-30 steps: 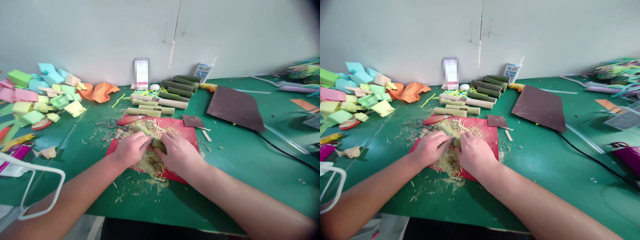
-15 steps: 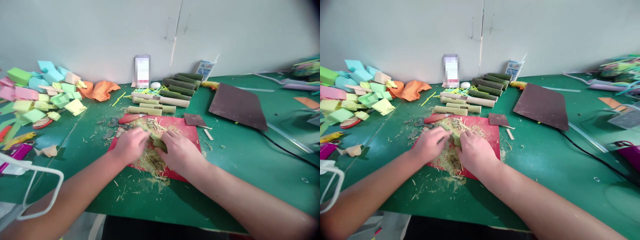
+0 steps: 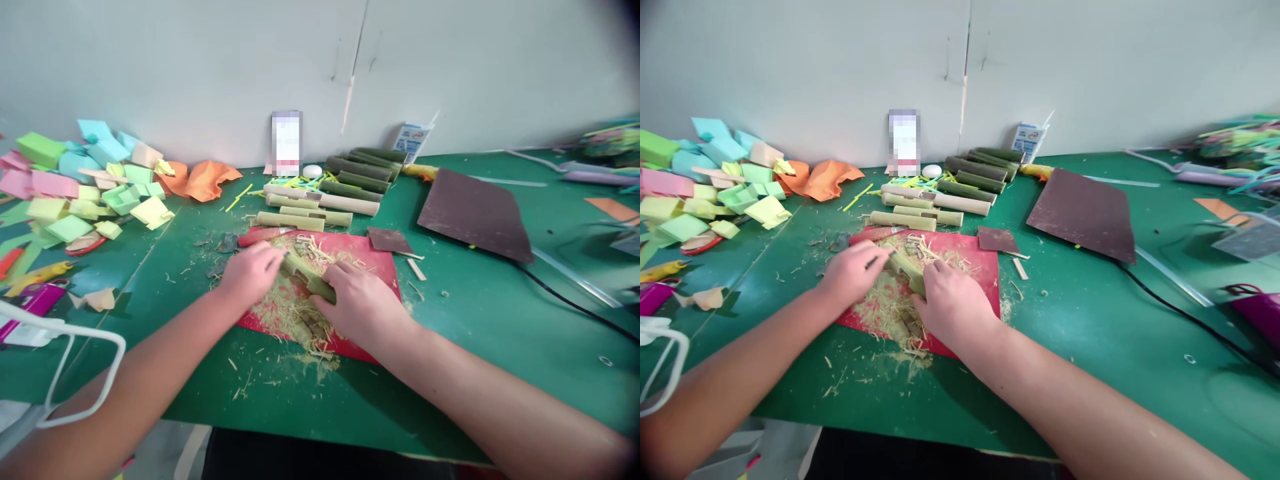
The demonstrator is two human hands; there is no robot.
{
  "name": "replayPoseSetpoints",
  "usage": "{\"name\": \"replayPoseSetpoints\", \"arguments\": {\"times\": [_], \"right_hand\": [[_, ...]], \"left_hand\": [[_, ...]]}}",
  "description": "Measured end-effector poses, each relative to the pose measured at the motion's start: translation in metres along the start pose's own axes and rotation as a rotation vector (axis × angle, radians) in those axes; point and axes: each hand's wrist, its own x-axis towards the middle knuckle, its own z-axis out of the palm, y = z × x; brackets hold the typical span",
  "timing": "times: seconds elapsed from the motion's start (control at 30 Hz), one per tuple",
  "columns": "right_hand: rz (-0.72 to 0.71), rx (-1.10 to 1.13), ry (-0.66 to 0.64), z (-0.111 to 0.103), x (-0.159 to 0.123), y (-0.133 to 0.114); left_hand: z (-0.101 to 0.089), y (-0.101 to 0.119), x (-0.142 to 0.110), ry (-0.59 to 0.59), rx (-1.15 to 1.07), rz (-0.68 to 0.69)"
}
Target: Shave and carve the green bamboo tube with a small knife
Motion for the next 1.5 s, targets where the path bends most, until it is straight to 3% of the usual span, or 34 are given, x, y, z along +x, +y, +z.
{"name": "replayPoseSetpoints", "arguments": {"times": [0.07, 0.2, 0.37, 0.5, 0.6, 0.67, 0.77, 0.93, 1.07, 1.2, 1.37, 1.5], "right_hand": [[0.006, -0.005, -0.004, 0.0, 0.0, -0.001], [0.0, -0.005, -0.018, 0.001, 0.0, 0.0], [0.0, -0.012, 0.003, 0.002, -0.001, 0.001], [-0.02, -0.017, 0.002, 0.002, 0.0, 0.001], [0.002, -0.021, 0.009, 0.003, 0.0, 0.0], [-0.004, -0.025, 0.002, 0.002, 0.0, 0.0], [-0.017, -0.028, -0.005, 0.002, -0.001, 0.0], [-0.002, -0.024, 0.005, 0.001, -0.003, -0.001], [0.01, -0.018, 0.012, -0.003, -0.006, 0.0], [0.045, 0.004, -0.042, -0.006, -0.008, 0.005], [0.013, 0.033, -0.062, -0.009, -0.007, 0.004], [0.015, 0.02, -0.048, -0.008, -0.007, 0.001]], "left_hand": [[-0.001, -0.002, 0.001, 0.037, 0.033, -0.034], [0.0, 0.001, 0.002, -0.134, -0.064, 0.095], [0.002, -0.002, 0.001, 0.01, 0.048, -0.055], [0.001, 0.001, 0.0, -0.156, -0.051, 0.107], [-0.001, -0.002, 0.001, -0.023, 0.014, -0.013], [-0.001, -0.002, 0.001, -0.01, 0.033, -0.031], [-0.001, -0.001, -0.002, -0.167, -0.063, 0.074], [-0.001, -0.02, 0.002, -0.015, -0.025, -0.072], [-0.001, -0.031, 0.005, 0.003, -0.022, -0.084], [-0.001, -0.013, 0.001, 0.005, -0.039, -0.066], [-0.003, 0.007, -0.001, -0.156, -0.106, 0.077], [-0.005, -0.001, 0.004, -0.004, 0.024, -0.079]]}}
